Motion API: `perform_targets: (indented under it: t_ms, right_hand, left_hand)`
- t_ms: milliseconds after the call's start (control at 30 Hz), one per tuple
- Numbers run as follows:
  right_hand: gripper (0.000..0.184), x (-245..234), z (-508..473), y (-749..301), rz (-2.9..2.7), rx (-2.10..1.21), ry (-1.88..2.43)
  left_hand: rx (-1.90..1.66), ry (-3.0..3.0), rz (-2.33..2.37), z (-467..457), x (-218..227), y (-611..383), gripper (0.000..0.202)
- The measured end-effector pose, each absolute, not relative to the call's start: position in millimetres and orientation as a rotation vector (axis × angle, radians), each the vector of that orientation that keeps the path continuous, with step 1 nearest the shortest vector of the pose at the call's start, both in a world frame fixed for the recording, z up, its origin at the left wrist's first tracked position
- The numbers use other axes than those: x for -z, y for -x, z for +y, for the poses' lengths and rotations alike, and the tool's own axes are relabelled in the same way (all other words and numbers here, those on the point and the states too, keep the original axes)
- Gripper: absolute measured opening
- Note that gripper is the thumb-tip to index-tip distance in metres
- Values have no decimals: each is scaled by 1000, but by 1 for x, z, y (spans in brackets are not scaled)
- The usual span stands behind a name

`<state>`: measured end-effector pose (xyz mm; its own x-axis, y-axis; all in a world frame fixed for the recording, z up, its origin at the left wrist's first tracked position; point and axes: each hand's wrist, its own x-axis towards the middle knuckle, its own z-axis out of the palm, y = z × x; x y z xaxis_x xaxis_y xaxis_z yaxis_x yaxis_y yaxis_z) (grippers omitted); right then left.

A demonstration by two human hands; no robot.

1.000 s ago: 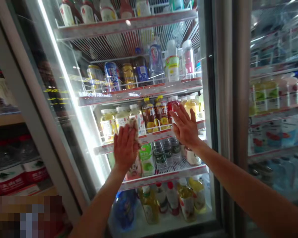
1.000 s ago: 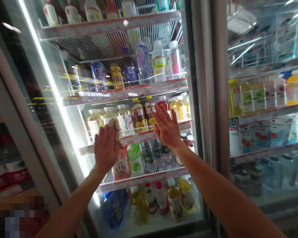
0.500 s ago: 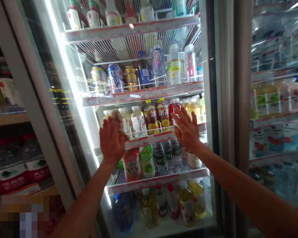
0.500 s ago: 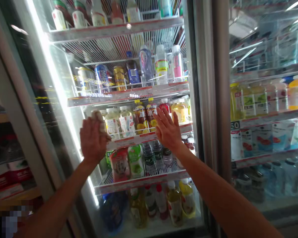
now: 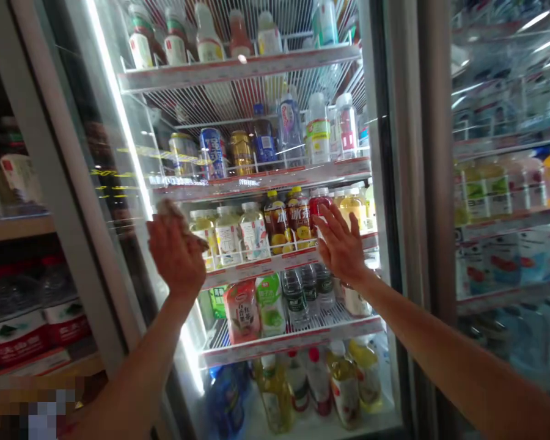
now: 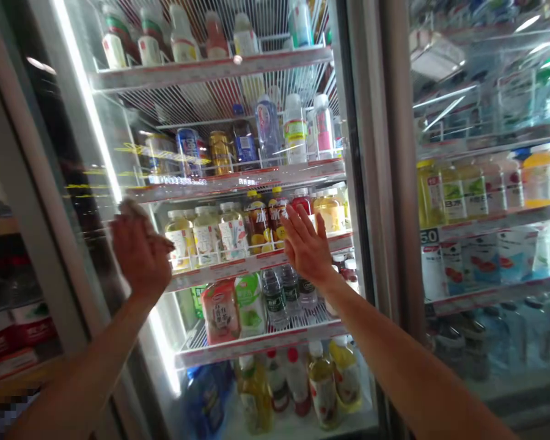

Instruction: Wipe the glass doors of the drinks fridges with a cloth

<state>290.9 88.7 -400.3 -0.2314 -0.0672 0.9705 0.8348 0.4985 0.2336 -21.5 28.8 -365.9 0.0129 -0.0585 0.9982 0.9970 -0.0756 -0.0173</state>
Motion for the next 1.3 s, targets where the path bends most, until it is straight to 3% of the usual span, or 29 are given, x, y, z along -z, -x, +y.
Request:
perform_targets:
  t_ms: [100,333,533,767,967,1200,1300]
  right_hand:
    - [66,400,88,-289,-1558,986,675]
    - [67,401,89,-291,-1573,971,670]
    - [70,400,86,-289,-1586,949,702]
    - [70,401,87,-291,-1594,960,691]
    - [71,400,86,-289,-1586,967,689]
    - [71,401,88,-291,-1588,972,670]
    - [71,401,87,-290,-1578,984,670]
  left_hand:
    - [1435,1078,-1205,30,354,23,56]
    - [996,1594,-965,35,357,-21,49]
    - [1454,1115,-1246,30,330,5,58]
    - [1047,1610,-1009,33,339,-29,50]
    - [1544,1101,-1244,26,313,18,61]
    - [1014,1624,-986,36,327,-34,50]
    - [1154,1451,-1033,31,316,-2,53]
